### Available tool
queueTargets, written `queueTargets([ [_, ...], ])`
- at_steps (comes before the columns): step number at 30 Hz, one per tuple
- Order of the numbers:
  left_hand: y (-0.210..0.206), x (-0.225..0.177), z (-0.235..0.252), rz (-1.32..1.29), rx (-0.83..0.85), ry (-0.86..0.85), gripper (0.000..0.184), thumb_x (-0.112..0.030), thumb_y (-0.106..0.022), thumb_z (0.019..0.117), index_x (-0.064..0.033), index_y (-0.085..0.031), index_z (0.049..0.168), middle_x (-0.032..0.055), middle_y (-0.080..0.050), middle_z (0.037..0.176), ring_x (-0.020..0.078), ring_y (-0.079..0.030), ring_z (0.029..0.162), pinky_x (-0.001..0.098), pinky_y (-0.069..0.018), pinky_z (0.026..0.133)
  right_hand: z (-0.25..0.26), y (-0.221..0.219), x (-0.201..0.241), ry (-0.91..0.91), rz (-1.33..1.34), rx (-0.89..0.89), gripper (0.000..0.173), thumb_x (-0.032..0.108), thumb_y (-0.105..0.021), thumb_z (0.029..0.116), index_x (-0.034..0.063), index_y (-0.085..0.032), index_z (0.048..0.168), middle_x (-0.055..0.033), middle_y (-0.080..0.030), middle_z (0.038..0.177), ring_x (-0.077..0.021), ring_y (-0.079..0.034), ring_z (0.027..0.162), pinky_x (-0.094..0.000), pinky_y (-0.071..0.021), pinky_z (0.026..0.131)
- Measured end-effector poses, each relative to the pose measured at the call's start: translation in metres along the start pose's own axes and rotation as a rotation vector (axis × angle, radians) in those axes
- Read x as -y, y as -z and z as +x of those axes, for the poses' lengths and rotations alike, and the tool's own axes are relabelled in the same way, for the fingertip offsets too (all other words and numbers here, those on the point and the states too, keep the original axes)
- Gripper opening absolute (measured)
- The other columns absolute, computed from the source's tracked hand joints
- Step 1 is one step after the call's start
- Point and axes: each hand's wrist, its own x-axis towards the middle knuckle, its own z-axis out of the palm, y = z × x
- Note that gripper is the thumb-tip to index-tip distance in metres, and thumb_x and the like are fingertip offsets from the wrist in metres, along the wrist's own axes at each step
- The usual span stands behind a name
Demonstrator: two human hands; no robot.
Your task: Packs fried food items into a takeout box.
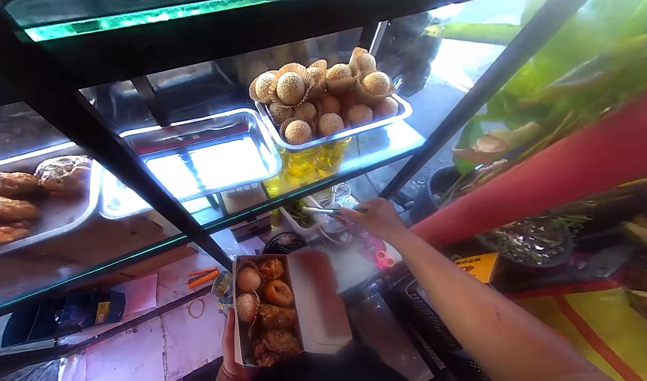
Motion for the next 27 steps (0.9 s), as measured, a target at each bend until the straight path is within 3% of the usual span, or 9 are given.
queueTargets([
  [3,0.001,0.0,0.009,-0.009,0.004,0.014,0.073,-0.067,-0.057,0.0923,-0.0078,-0.064,0.135,0.0227,-0.067,0.126,0.0356,-0.068,0.113,0.0554,-0.057,0.093,-0.017,0.011,-0.004,-0.028,0.104,-0.01,0.052,0.063,-0.064,0.0943,0.0138,-0.08,0.092,-0.0121,-0.073,0.086,-0.0313,-0.068,0.086,-0.0627,-0.052,0.078],
  [6,-0.001,0.0,0.017,-0.018,0.021,0.04,0.073,-0.066,-0.059,0.0916,-0.0089,-0.064,0.136,0.0221,-0.066,0.129,0.0363,-0.066,0.117,0.058,-0.0543,0.097,-0.048,0.033,0.007,-0.009,0.197,0.011,0.042,0.053,-0.067,0.097,0.0129,-0.081,0.095,-0.0085,-0.072,0.083,-0.024,-0.067,0.079,-0.0557,-0.053,0.075],
  [10,-0.003,-0.003,0.026,-0.027,0.044,0.069,0.073,-0.067,-0.058,0.0915,-0.0093,-0.063,0.136,0.0219,-0.065,0.131,0.0364,-0.064,0.121,0.0579,-0.0528,0.099,-0.091,0.052,0.025,0.172,0.325,0.076,0.024,0.036,-0.072,0.0967,0.0148,-0.081,0.092,0.0017,-0.074,0.078,-0.0097,-0.067,0.068,-0.0354,-0.0573,0.065],
  [15,-0.002,-0.005,0.033,0.029,0.063,0.042,0.073,-0.066,-0.059,0.0918,-0.01,-0.061,0.139,0.0213,-0.065,0.133,0.0357,-0.063,0.123,0.058,-0.0516,0.102,-0.121,0.049,0.044,0.207,0.164,0.1,0.029,0.055,-0.072,0.0911,0.0282,-0.082,0.09,0.0109,-0.074,0.077,-0.0034,-0.068,0.069,-0.0333,-0.0604,0.063],
  [18,-0.006,-0.005,0.035,0.079,0.025,-0.007,0.073,-0.067,-0.059,0.0917,-0.0108,-0.062,0.139,0.0203,-0.066,0.132,0.0346,-0.064,0.123,0.0573,-0.0524,0.102,-0.13,0.039,0.05,0.187,0.017,0.054,0.037,0.066,-0.067,0.0887,0.0318,-0.078,0.082,0.0132,-0.067,0.069,-0.0031,-0.064,0.064,-0.0363,-0.0552,0.059],
  [22,-0.004,-0.006,0.034,0.061,0.025,-0.025,0.074,-0.068,-0.058,0.0911,-0.0116,-0.062,0.138,0.0201,-0.066,0.132,0.0349,-0.064,0.123,0.0582,-0.0522,0.101,-0.133,0.034,0.059,0.142,-0.053,0.102,0.042,0.071,-0.065,0.0876,0.0315,-0.075,0.076,0.0125,-0.063,0.065,-0.0046,-0.061,0.063,-0.0377,-0.0515,0.059],
  [27,0.0,-0.008,0.027,-0.008,0.041,-0.013,0.076,-0.07,-0.057,0.0904,-0.0098,-0.064,0.136,0.0217,-0.066,0.13,0.0359,-0.065,0.121,0.0574,-0.0533,0.099,-0.132,0.042,0.067,0.145,-0.08,0.132,0.041,0.072,-0.064,0.0877,0.0337,-0.079,0.084,0.0137,-0.068,0.072,-0.0037,-0.065,0.069,-0.0379,-0.0555,0.063],
])
